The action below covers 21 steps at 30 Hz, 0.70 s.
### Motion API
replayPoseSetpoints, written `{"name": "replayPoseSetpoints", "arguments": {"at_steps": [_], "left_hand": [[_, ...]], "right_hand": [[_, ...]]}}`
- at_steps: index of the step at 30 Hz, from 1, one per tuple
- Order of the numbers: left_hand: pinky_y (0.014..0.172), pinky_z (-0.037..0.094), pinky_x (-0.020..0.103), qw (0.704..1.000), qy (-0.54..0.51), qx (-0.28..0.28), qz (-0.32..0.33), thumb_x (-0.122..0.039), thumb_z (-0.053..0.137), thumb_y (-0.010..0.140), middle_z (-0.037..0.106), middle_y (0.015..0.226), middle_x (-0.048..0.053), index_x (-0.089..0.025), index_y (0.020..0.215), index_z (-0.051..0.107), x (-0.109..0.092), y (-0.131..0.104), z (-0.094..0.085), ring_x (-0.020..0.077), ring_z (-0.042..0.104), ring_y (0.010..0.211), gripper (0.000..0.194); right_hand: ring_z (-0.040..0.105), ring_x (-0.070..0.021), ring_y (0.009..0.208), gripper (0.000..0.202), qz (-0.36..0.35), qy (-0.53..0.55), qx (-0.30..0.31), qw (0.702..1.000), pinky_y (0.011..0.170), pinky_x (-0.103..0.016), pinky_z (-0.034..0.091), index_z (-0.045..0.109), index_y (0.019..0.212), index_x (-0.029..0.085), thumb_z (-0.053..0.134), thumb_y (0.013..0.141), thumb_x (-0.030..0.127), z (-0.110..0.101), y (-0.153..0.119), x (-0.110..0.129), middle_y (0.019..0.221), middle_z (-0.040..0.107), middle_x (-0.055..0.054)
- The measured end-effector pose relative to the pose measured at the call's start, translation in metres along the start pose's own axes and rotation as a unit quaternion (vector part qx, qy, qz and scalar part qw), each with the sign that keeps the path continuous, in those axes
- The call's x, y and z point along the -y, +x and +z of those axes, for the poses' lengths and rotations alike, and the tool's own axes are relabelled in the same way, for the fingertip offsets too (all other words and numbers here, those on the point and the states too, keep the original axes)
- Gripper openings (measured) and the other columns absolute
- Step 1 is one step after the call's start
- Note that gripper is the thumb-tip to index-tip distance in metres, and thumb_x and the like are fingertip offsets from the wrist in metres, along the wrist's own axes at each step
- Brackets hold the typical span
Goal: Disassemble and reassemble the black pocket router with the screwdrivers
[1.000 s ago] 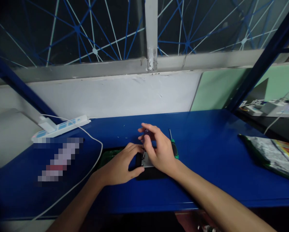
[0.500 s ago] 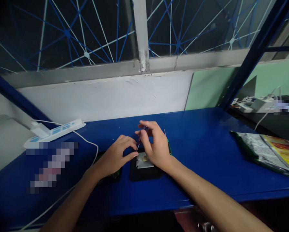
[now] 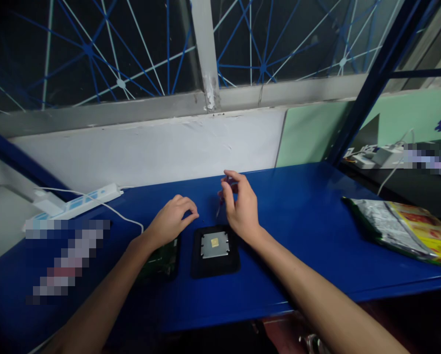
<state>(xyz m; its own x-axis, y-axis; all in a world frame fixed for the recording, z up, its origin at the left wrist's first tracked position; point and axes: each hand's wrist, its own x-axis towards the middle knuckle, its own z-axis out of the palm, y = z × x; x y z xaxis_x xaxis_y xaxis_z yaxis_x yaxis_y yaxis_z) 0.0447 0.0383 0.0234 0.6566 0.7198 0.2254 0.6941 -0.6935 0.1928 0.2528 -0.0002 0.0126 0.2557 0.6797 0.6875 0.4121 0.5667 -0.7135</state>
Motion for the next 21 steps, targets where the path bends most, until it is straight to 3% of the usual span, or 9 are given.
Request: {"name": "replayPoseSetpoints", "arguments": {"at_steps": [3, 8, 14, 17, 21], "left_hand": [[0.086, 0.045, 0.040, 1.000, 0.001, 0.009, -0.005, -0.026, 0.057, 0.095, 0.068, 0.096, 0.004, -0.020, 0.086, 0.066, 0.000, 0.006, 0.003, 0.0256, 0.054, 0.093, 0.014], [0.089, 0.045, 0.042, 1.000, 0.000, 0.015, -0.024, -0.026, 0.050, 0.098, 0.069, 0.098, 0.005, -0.019, 0.088, 0.068, -0.006, 0.007, 0.000, 0.0262, 0.054, 0.097, 0.022], [0.093, 0.047, 0.044, 0.999, -0.021, 0.042, -0.026, -0.038, 0.052, 0.098, 0.068, 0.113, 0.005, -0.021, 0.111, 0.065, -0.027, -0.024, -0.012, 0.0271, 0.058, 0.106, 0.024], [0.101, 0.045, 0.046, 0.997, -0.035, 0.075, -0.005, -0.048, 0.059, 0.094, 0.065, 0.122, 0.006, -0.022, 0.120, 0.061, -0.043, -0.045, -0.015, 0.0286, 0.058, 0.114, 0.037], [0.108, 0.043, 0.050, 0.995, -0.039, 0.095, -0.012, -0.060, 0.072, 0.078, 0.054, 0.142, 0.013, -0.019, 0.135, 0.050, -0.056, -0.062, -0.014, 0.0344, 0.050, 0.130, 0.074]], "right_hand": [[0.066, -0.0143, 0.070, 0.029, 0.033, -0.121, 0.059, 0.990, 0.069, -0.032, 0.053, 0.053, 0.124, 0.019, 0.046, 0.100, 0.033, -0.006, 0.010, -0.011, 0.098, 0.070, -0.006], [0.067, -0.0177, 0.071, 0.023, 0.083, -0.278, 0.169, 0.942, 0.066, -0.029, 0.045, 0.064, 0.109, 0.020, 0.048, 0.097, 0.033, -0.014, 0.018, -0.022, 0.088, 0.074, -0.004], [0.068, -0.0241, 0.083, 0.021, 0.086, -0.358, 0.230, 0.901, 0.072, -0.032, 0.042, 0.068, 0.104, 0.020, 0.051, 0.093, 0.029, -0.015, 0.017, -0.025, 0.088, 0.076, -0.007], [0.066, -0.0279, 0.090, 0.022, 0.077, -0.395, 0.258, 0.878, 0.077, -0.036, 0.039, 0.069, 0.103, 0.020, 0.052, 0.093, 0.030, -0.015, 0.016, -0.026, 0.088, 0.076, -0.009], [0.060, -0.0304, 0.096, 0.023, 0.068, -0.423, 0.290, 0.856, 0.080, -0.039, 0.037, 0.069, 0.104, 0.021, 0.053, 0.093, 0.033, -0.015, 0.013, -0.026, 0.093, 0.076, -0.009]]}}
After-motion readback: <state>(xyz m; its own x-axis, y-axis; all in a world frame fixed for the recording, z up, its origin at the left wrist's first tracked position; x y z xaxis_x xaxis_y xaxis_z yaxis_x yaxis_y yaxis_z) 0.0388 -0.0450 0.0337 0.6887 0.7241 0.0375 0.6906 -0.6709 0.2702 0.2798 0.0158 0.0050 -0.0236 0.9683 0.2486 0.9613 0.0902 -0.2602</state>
